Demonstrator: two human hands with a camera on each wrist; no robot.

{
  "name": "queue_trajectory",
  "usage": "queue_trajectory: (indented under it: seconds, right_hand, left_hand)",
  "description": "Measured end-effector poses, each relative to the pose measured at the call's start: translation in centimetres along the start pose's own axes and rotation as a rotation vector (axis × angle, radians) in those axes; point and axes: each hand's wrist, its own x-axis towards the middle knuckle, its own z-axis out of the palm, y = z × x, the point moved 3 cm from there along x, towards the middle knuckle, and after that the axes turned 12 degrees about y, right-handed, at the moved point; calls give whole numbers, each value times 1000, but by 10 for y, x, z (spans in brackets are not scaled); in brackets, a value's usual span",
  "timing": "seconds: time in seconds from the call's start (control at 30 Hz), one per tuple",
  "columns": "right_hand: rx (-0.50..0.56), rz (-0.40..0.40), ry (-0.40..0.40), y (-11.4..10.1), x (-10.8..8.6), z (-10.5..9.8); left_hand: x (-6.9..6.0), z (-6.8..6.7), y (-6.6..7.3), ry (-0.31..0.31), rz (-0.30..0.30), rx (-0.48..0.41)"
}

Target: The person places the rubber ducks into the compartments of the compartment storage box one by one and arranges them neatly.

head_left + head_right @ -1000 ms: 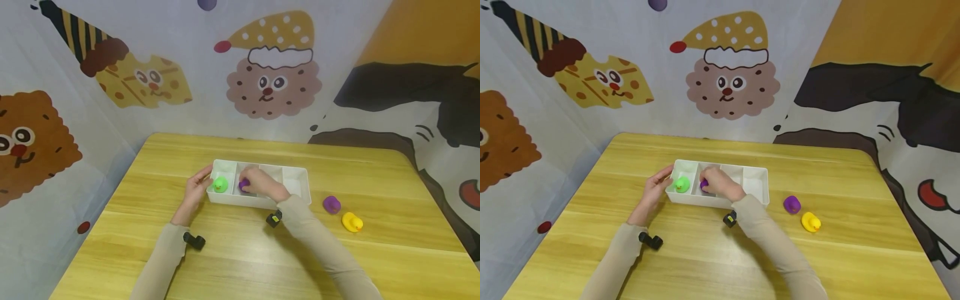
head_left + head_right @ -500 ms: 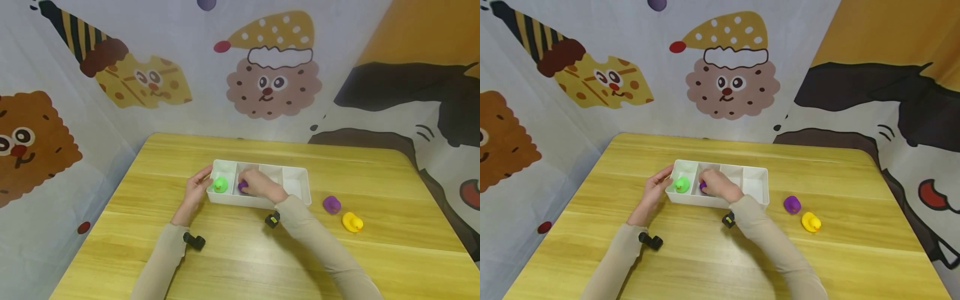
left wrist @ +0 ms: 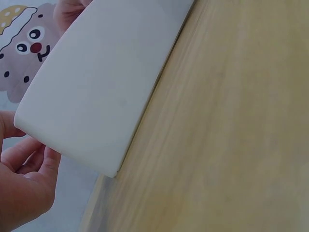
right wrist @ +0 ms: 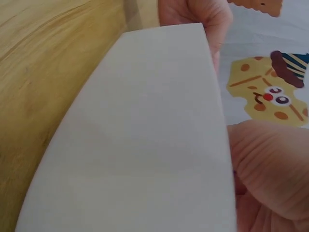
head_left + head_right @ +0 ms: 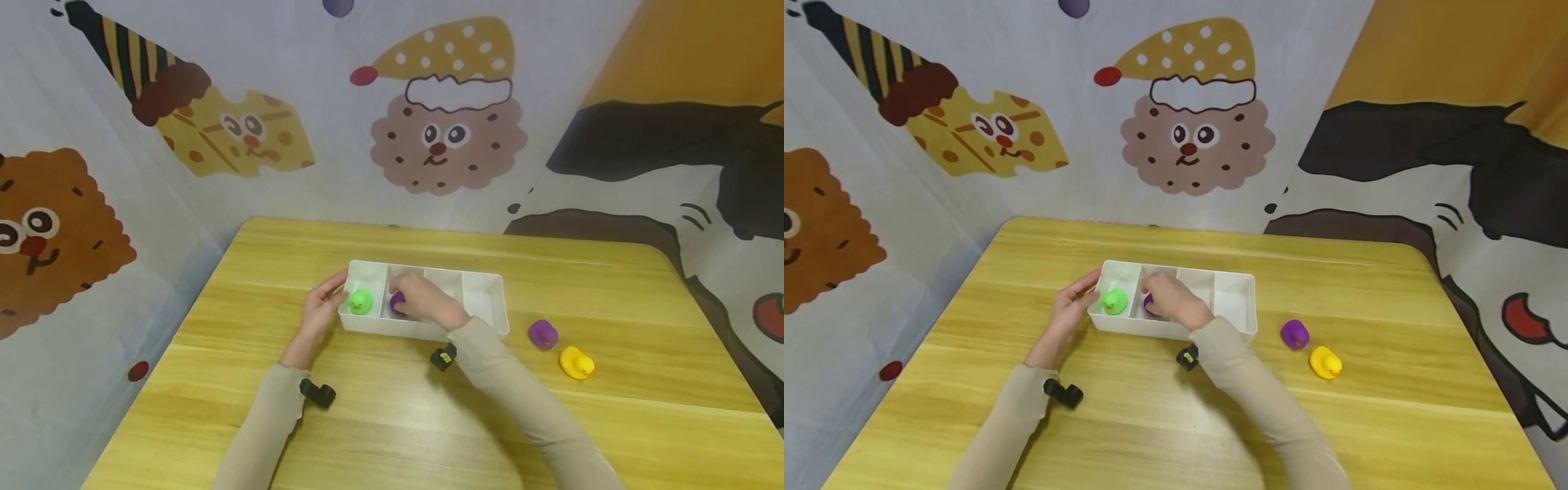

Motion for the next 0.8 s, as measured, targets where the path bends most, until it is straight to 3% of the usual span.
queue_trajectory:
  seconds: [0.47,0.63,0.8]
  right_hand:
    - [174,92,162,13,-14,-39]
    - [216,90,264,19,-25,-50]
    - [251,98,316,27,-34,-58]
  left_hand:
    - [0,1,3,-5,3,-13]
    - [0,1,2,-9,4,-8]
    - [0,0,1,-5,-1,4]
